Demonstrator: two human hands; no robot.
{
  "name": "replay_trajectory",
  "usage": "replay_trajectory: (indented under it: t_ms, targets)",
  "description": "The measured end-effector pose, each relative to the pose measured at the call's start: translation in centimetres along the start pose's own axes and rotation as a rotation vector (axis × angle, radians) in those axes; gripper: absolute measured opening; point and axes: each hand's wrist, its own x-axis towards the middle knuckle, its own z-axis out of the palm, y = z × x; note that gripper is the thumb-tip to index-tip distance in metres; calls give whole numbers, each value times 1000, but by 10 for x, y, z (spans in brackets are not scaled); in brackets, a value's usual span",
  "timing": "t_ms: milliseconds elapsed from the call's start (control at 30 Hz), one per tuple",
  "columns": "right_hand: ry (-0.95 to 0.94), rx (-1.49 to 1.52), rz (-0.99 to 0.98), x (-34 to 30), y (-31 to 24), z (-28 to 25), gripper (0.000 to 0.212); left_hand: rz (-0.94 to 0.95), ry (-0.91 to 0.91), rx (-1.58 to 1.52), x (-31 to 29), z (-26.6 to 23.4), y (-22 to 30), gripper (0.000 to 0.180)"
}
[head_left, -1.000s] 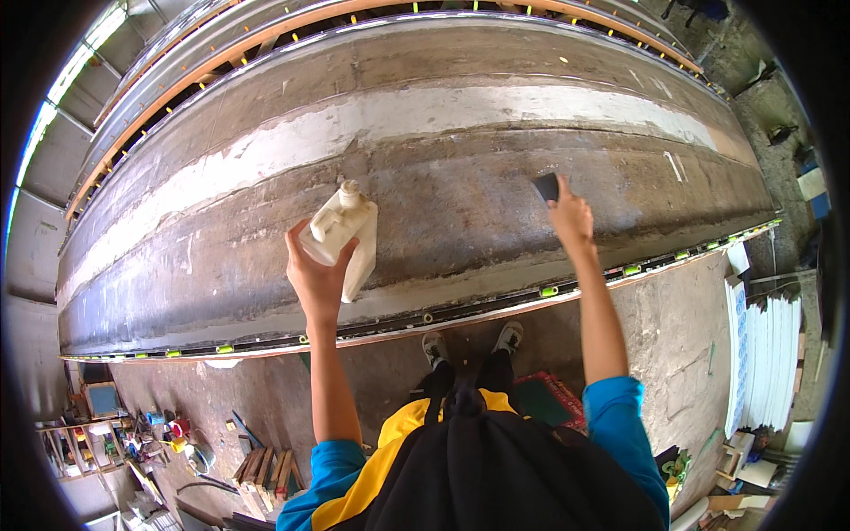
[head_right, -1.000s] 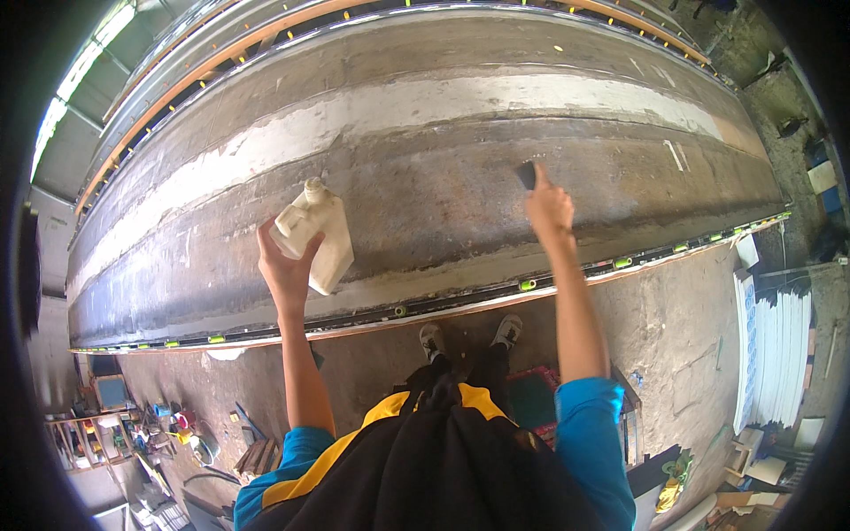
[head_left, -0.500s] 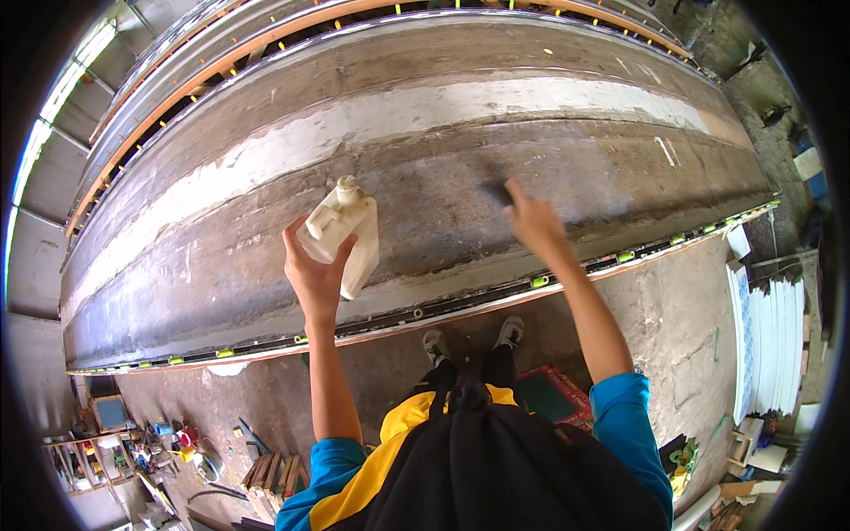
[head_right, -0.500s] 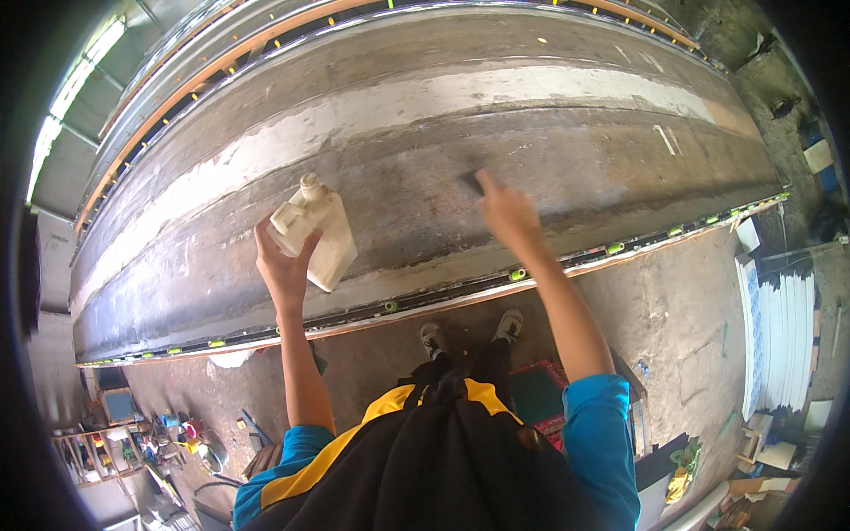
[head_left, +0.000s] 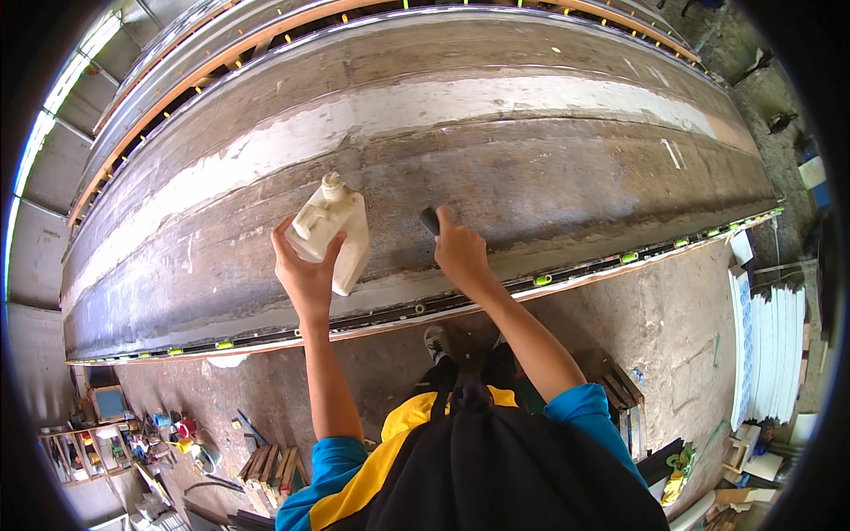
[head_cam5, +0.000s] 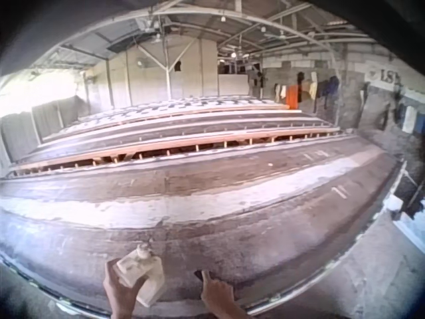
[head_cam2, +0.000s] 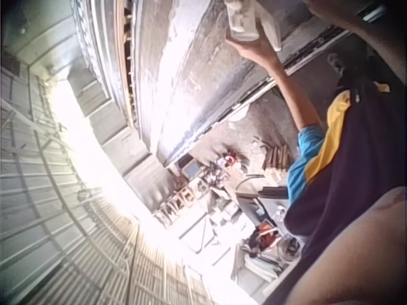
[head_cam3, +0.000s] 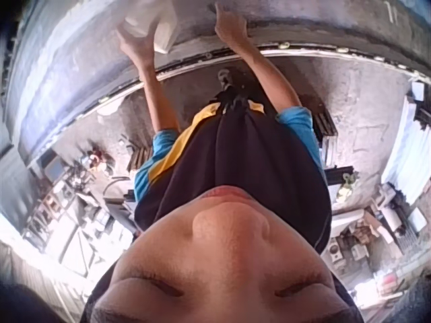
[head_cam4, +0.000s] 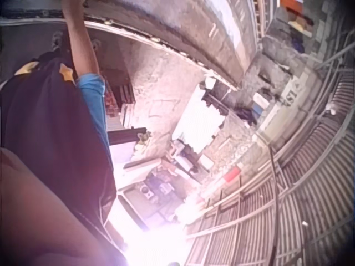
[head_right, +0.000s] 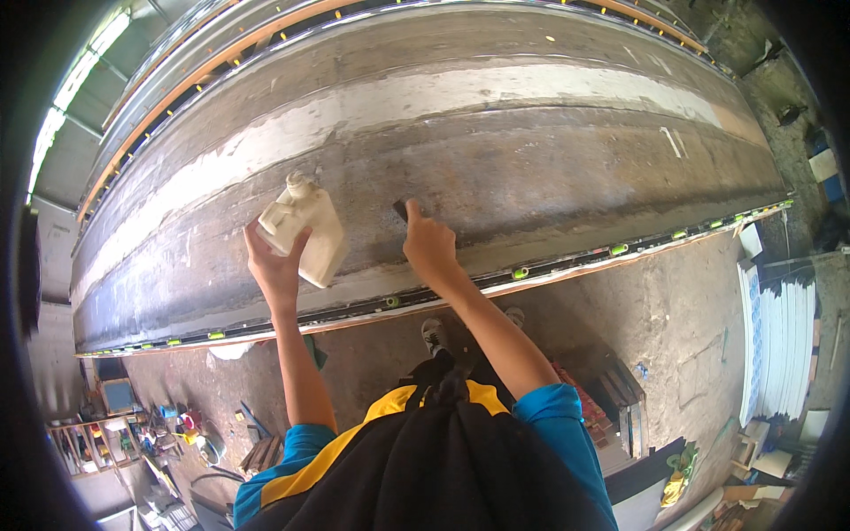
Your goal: The person sands the curved interior surface of a large wooden boat hull using a sanding block. They repeatedly pour liquid from a white plastic bottle onto the wood to aid the sanding process. The person moves along the hull, working on different sections of the curved surface.
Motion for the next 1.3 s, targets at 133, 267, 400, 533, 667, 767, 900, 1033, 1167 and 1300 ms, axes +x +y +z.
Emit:
replay_trajectory:
  t_ms: [133,267,400,533,667,767,900,1033,1167,1300]
  targets:
    - [94,106,40,14,22,-5,50,18,-18,43,0,6,-1,56]
    - [108,130,178,21,87,-39,60,0,-45,12,-4,9,1,57]
    - [289,-66,375,14,168,-88,63,-12,-83,-9,-11,13,9,61]
    - [300,0,444,15,166,-110,64,-8,-115,27,-20,17,14,61]
    - [139,151,288,25,109,-86,58,17,-156,44,-22,41,29,59]
    - [135,116,256,32,137,-78,60,47,-184,28,-21,69,45,61]
    - [219,54,422,21,210,-119,64,56,-174,5,-24,87,57,61]
    - [295,-70,490,9,276,-161,62,29,-211,54,-31,107,86,59]
    - [167,80,273,22,216,-138,56,26,-156,85,-39,118,105,60]
    - [86,52,-16,30,167,-97,56,65,-147,123,-43,140,130,61]
